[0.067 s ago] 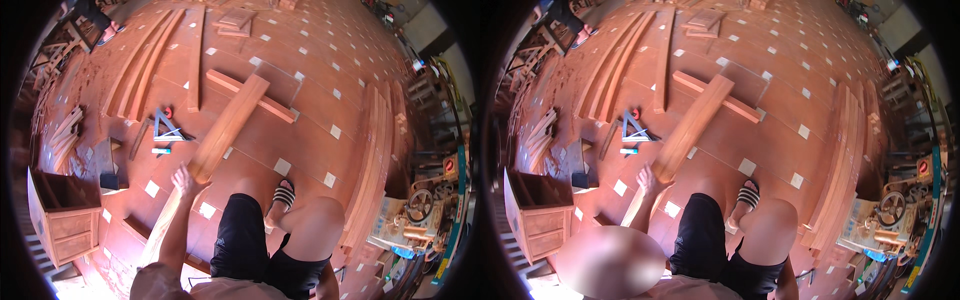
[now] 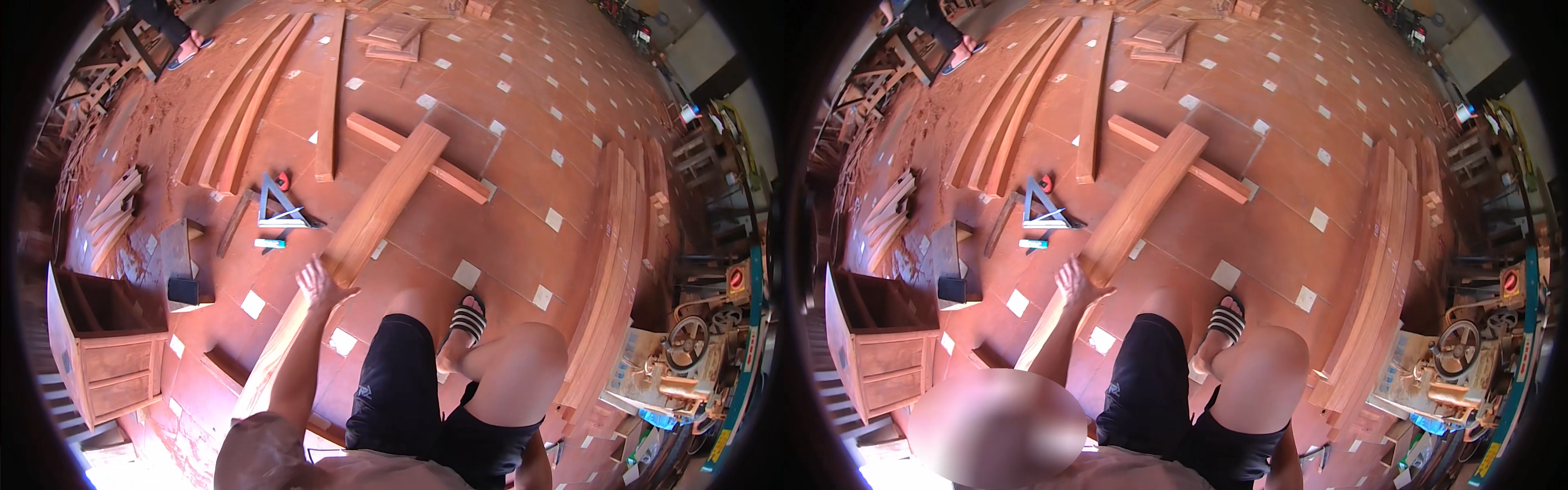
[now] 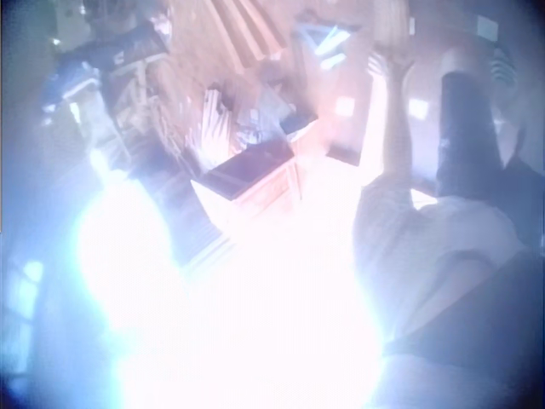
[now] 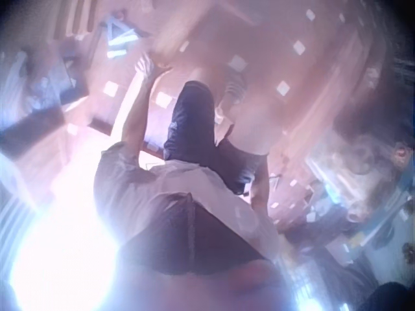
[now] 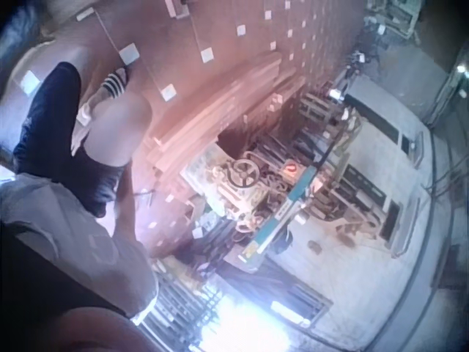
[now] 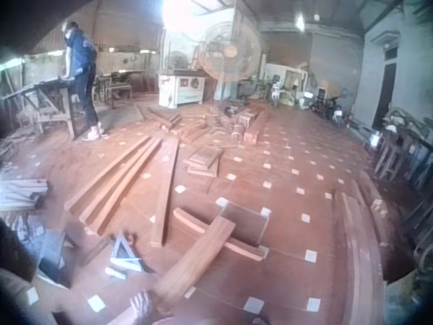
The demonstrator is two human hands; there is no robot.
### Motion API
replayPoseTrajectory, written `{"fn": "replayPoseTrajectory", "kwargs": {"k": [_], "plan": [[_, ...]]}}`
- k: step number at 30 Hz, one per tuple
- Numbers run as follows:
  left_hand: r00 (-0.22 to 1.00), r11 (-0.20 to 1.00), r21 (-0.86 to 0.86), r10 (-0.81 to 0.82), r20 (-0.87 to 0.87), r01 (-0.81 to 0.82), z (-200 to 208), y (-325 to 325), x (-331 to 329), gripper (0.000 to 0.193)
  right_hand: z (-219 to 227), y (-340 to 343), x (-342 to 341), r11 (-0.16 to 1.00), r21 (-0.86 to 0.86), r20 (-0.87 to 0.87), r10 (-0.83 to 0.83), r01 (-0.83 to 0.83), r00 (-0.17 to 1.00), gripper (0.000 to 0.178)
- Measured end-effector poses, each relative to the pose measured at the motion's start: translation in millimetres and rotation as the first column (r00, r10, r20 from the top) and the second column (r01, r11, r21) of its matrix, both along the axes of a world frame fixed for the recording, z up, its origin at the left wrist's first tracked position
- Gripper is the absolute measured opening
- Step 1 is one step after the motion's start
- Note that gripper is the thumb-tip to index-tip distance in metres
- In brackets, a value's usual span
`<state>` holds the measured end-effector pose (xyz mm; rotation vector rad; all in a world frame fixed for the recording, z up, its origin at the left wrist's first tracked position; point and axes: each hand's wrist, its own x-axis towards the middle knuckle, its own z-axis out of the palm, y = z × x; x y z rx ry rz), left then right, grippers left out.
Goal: The person measures and marks wooden planks with a tape measure, square, and marker. They arrange the planks on the floor, write labels on them, and reposition them repeatedly.
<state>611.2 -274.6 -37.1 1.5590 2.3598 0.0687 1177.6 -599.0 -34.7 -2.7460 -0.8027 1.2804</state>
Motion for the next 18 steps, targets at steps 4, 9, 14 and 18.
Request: {"fn": "replayPoseTrajectory", "kwargs": {"k": [4, 9, 14, 18], "plan": [[0.999, 0.996, -0.085, -0.003, 0.032, 0.006, -22.3, 25.3, 2.9, 0.146, -7.7, 6.5, -3.0, 1.0, -0.024, -0.011, 0.011, -0.012, 1.0, 0.034], [0.984, 0.998, 0.042, -0.045, -0.175, 0.053, -89.7, 12.6, -16.1, 0.143, -13.2, -10.6, -20.3, 0.998, 0.002, -0.024, 0.057, -0.057, 0.998, 0.033], [0.778, 0.84, 0.347, -0.133, -0.614, 0.418, -142.8, 26.9, -42.8, 0.152, -10.0, -77.6, -49.3, 0.998, -0.052, 0.036, -0.028, 0.03, 0.999, 0.033], [0.838, 0.962, 0.116, -0.152, -0.524, 0.247, -140.0, 50.1, -39.2, 0.152, 0.3, -139.2, -77.3, 0.968, -0.096, 0.033, -0.229, 0.231, 0.973, 0.033]]}}
